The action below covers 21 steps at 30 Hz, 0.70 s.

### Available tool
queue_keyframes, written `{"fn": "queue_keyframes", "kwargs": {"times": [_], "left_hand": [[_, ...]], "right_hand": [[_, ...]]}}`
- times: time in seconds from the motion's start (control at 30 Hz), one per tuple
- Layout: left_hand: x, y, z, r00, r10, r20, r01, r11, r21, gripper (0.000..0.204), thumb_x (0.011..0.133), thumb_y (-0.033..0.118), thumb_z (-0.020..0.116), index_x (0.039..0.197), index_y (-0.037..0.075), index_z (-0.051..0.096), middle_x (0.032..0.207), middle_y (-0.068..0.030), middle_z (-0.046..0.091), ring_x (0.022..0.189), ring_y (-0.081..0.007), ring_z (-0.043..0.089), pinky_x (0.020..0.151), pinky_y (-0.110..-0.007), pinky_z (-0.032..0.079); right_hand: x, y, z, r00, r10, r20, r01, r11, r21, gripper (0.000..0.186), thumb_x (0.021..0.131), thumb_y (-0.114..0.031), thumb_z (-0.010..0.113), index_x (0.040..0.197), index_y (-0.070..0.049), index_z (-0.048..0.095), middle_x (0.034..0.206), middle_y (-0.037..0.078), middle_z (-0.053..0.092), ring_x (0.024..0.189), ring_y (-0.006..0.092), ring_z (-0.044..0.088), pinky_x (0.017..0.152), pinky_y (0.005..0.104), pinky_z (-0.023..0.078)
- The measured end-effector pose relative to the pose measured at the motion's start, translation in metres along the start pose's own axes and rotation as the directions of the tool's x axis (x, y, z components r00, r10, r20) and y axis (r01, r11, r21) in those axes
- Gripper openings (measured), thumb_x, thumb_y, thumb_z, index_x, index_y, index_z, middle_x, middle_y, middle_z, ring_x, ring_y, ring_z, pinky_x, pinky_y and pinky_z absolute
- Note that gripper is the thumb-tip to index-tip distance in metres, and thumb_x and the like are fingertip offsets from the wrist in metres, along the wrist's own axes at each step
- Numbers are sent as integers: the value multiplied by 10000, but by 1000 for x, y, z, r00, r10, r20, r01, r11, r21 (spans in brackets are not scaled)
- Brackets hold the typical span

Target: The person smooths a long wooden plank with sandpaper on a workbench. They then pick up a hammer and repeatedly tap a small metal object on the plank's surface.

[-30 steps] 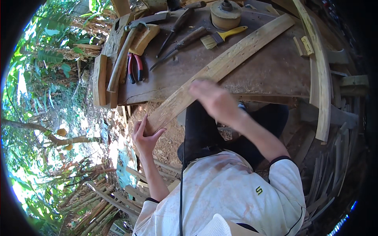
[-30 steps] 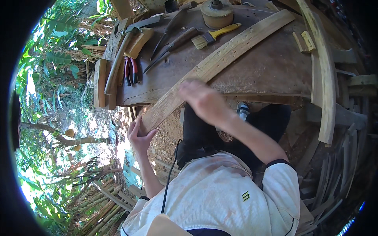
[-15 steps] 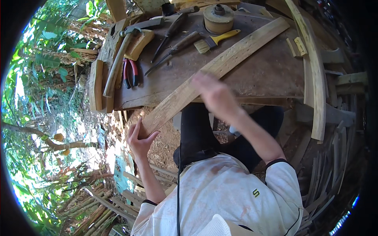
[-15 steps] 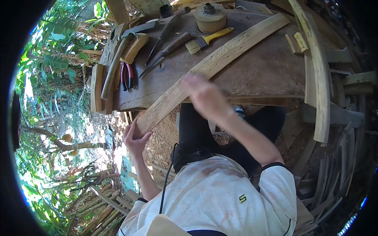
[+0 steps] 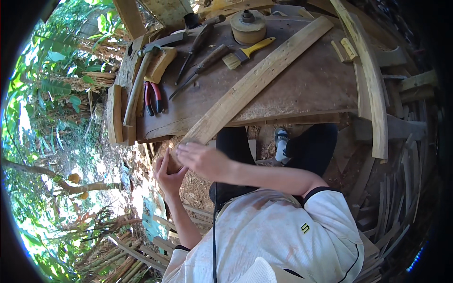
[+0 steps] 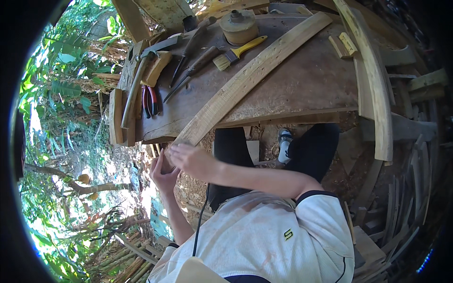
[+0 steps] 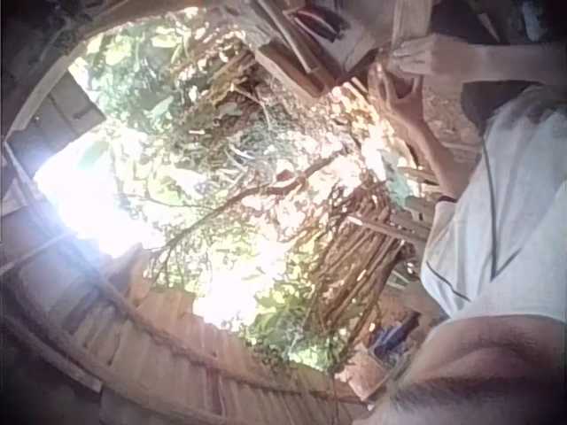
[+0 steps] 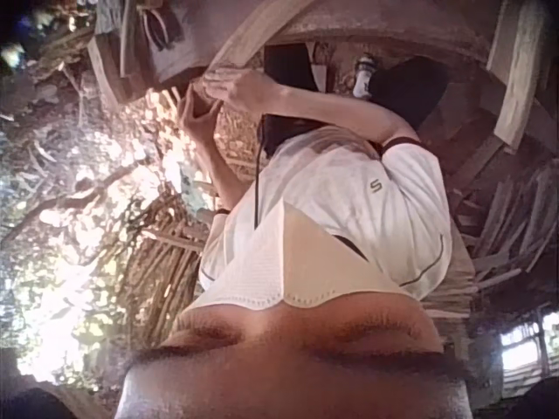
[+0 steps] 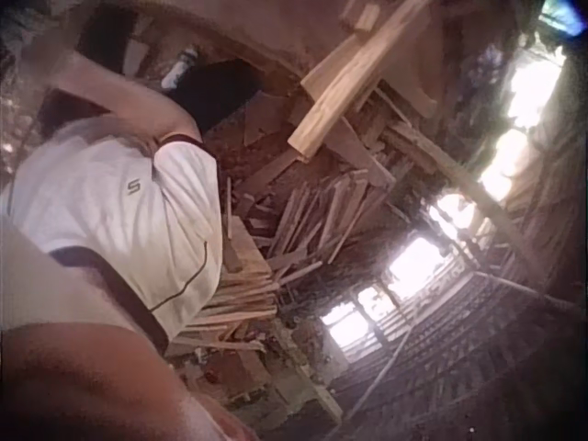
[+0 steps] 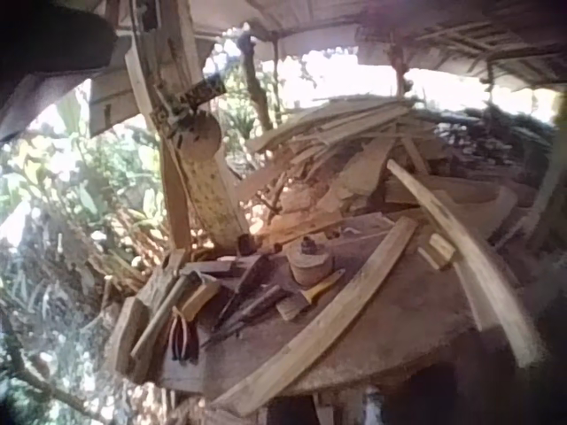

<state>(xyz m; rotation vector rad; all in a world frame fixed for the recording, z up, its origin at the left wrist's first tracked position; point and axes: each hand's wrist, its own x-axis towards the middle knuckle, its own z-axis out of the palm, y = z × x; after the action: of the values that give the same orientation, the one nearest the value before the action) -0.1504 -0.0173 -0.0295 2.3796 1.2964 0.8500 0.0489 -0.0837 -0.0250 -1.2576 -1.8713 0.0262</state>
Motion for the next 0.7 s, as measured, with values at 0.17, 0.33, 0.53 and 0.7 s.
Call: {"fn": "queue_keyframes", "kwargs": {"times": [0.17, 0.33, 0.53, 0.7], "left_hand": [[1, 4, -4, 999, 30, 13, -31, 999, 18, 945, 498, 281, 1042, 1364, 90, 716, 988, -82, 693, 879, -262, 669, 808, -416, 560], [5, 11, -8, 997, 0, 73, -4, 998, 58, 915, 536, 287, 1032, 1373, 106, 713, 1005, -104, 711, 905, -277, 679, 841, -433, 561], [16, 13, -51, 896, -245, 369, 256, 967, 20, 754, 654, 254, 975, 1325, 19, 725, 1044, -141, 755, 872, -231, 712, 806, -376, 587], [22, 31, -72, 849, -276, 451, 312, 950, -7, 592, 772, 290, 868, 1241, -49, 741, 873, -149, 771, 735, -132, 668, 691, -321, 541]], "right_hand": [[-10, 108, -130, 954, 296, -51, -300, 945, -128, 291, 897, 16, 571, 1160, 26, 696, 1184, 183, 714, 1168, 350, 671, 1051, 443, 545], [-26, 175, -206, 847, 344, -405, -522, 682, -513, 256, 989, -7, 508, 1171, 6, 687, 1148, 198, 721, 1041, 376, 724, 937, 456, 605], [-16, 82, -127, 984, 106, -142, -135, 966, -219, 271, 920, -22, 611, 1165, -5, 724, 1199, 139, 744, 1174, 299, 697, 1063, 436, 562], [-8, 135, -185, 952, 178, -249, -242, 935, -258, 204, 956, -49, 624, 1126, -47, 738, 1221, 143, 740, 1150, 295, 712, 981, 401, 605]]}}
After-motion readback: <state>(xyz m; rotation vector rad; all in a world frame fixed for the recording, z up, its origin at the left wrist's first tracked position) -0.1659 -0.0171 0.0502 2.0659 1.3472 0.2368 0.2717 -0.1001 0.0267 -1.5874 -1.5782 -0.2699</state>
